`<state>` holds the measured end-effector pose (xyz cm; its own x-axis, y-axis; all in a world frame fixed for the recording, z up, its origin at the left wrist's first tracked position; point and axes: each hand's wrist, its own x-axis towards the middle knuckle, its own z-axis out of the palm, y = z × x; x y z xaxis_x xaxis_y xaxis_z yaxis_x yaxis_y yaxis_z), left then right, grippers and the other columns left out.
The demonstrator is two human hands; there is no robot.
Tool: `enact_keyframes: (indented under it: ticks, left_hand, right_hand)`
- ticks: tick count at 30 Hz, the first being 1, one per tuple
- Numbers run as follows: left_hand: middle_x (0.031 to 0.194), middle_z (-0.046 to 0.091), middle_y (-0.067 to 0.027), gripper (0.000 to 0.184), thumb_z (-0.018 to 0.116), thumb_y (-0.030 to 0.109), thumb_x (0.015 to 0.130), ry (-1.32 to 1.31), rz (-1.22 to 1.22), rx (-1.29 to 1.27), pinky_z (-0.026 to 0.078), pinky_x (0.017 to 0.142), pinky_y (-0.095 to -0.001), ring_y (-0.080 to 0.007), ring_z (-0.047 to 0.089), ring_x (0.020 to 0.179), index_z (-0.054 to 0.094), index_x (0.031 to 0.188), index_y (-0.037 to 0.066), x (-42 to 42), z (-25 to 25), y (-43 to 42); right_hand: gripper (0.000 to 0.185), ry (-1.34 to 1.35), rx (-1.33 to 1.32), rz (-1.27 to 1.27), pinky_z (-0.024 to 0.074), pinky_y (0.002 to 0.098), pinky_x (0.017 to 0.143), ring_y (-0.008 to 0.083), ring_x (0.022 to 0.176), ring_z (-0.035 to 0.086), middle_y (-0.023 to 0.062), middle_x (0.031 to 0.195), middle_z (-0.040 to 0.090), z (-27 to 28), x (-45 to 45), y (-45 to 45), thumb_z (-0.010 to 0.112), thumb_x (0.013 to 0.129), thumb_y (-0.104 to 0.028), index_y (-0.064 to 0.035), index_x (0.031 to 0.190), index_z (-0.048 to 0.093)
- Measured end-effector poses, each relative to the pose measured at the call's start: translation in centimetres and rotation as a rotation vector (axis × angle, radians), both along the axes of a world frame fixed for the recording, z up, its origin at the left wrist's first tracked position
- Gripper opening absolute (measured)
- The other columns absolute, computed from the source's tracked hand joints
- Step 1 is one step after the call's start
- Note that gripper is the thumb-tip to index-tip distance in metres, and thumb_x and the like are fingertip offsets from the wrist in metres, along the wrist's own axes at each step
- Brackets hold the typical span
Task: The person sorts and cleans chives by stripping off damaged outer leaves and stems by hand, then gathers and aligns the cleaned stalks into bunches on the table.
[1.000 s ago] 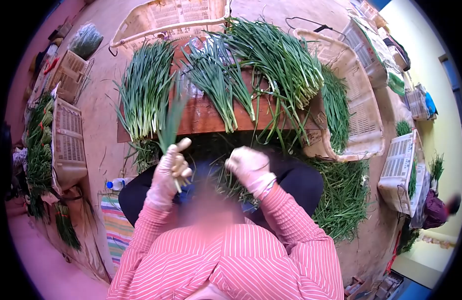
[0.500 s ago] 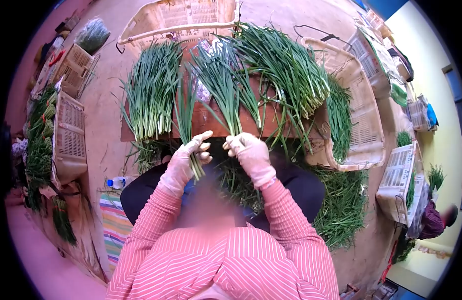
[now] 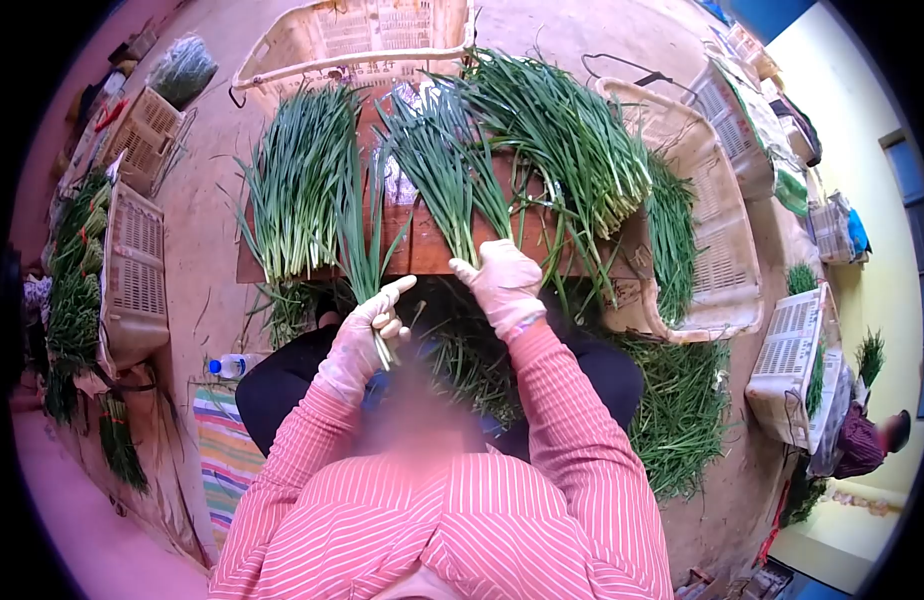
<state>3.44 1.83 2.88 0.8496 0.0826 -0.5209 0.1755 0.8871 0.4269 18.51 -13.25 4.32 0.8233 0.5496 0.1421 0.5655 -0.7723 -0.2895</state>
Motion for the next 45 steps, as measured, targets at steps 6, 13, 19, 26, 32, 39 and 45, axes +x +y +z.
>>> enact_keyframes:
  ticks: [6,13,19,26,32,39,45]
  left_hand:
    - [0.076,0.055,0.0037,0.043,0.051,0.024,0.093,-0.090,-0.032,0.090,0.044,0.074,-0.0265,-0.0105,0.052,0.068,0.048,0.131,0.005,0.0,-0.5,0.7]
    - [0.120,0.059,-0.0090,0.044,0.048,0.031,0.093,-0.074,-0.158,0.199,0.045,0.088,-0.0319,-0.0185,0.058,0.103,0.049,0.131,0.007,0.0,-1.1,1.1]
    - [0.117,0.060,-0.0137,0.039,0.049,0.026,0.095,-0.100,-0.047,-0.069,0.050,0.083,-0.0362,-0.0225,0.062,0.095,0.049,0.128,0.004,0.2,-1.3,-1.0]
    - [0.085,0.060,-0.0019,0.045,0.049,0.022,0.095,-0.065,-0.092,-0.182,0.049,0.083,-0.0369,-0.0163,0.059,0.084,0.040,0.136,0.005,-1.1,-3.8,-0.6]
    - [0.067,0.045,0.0028,0.038,0.055,0.016,0.092,-0.069,0.013,-0.046,0.047,0.073,-0.0312,-0.0111,0.047,0.063,0.048,0.126,0.000,-0.1,-2.0,-0.5]
    - [0.077,0.051,-0.0001,0.029,0.058,0.014,0.090,-0.093,0.030,0.047,0.046,0.072,-0.0298,-0.0119,0.050,0.069,0.055,0.117,0.002,0.5,-1.7,0.2]
    - [0.079,0.052,-0.0007,0.032,0.057,0.014,0.091,-0.001,0.044,0.038,0.047,0.073,-0.0307,-0.0132,0.051,0.070,0.053,0.120,0.001,0.5,-1.6,0.0]
  right_hand:
    - [0.031,-0.106,-0.120,0.059,0.0467,0.0409,0.055,0.0322,0.063,0.061,0.0123,0.069,0.061,-2.6,0.6,1.1,0.064,0.079,-0.037,-0.0073,0.070,0.064]
    - [0.017,-0.045,0.348,0.065,0.0469,0.0329,0.055,0.0232,0.059,0.060,0.0093,0.069,0.061,1.9,-3.4,-1.6,0.072,0.077,-0.021,-0.0059,0.075,0.065]
    - [0.015,0.062,0.412,0.222,0.0450,0.0328,0.053,0.0238,0.060,0.058,0.0064,0.068,0.057,1.0,-8.2,-1.7,0.073,0.071,-0.017,-0.0094,0.073,0.060]
    - [0.023,0.851,0.282,0.258,0.0464,0.0362,0.061,0.0255,0.064,0.059,0.0088,0.072,0.059,1.8,-7.7,-2.4,0.072,0.076,-0.027,-0.0052,0.076,0.064]
    - [0.029,0.022,0.200,0.011,0.0461,0.0393,0.063,0.0300,0.072,0.059,0.0117,0.073,0.059,-0.1,-1.3,-1.4,0.065,0.081,-0.032,-0.0064,0.070,0.059]
    - [0.037,0.161,-0.009,-0.034,0.0462,0.0416,0.065,0.0337,0.076,0.060,0.0160,0.080,0.060,-2.4,1.8,0.9,0.068,0.077,-0.041,-0.0045,0.076,0.062]
    - [0.030,-0.011,0.034,-0.037,0.0467,0.0412,0.067,0.0345,0.075,0.060,0.0155,0.077,0.061,-2.2,2.0,-0.4,0.069,0.076,-0.033,-0.0037,0.074,0.063]
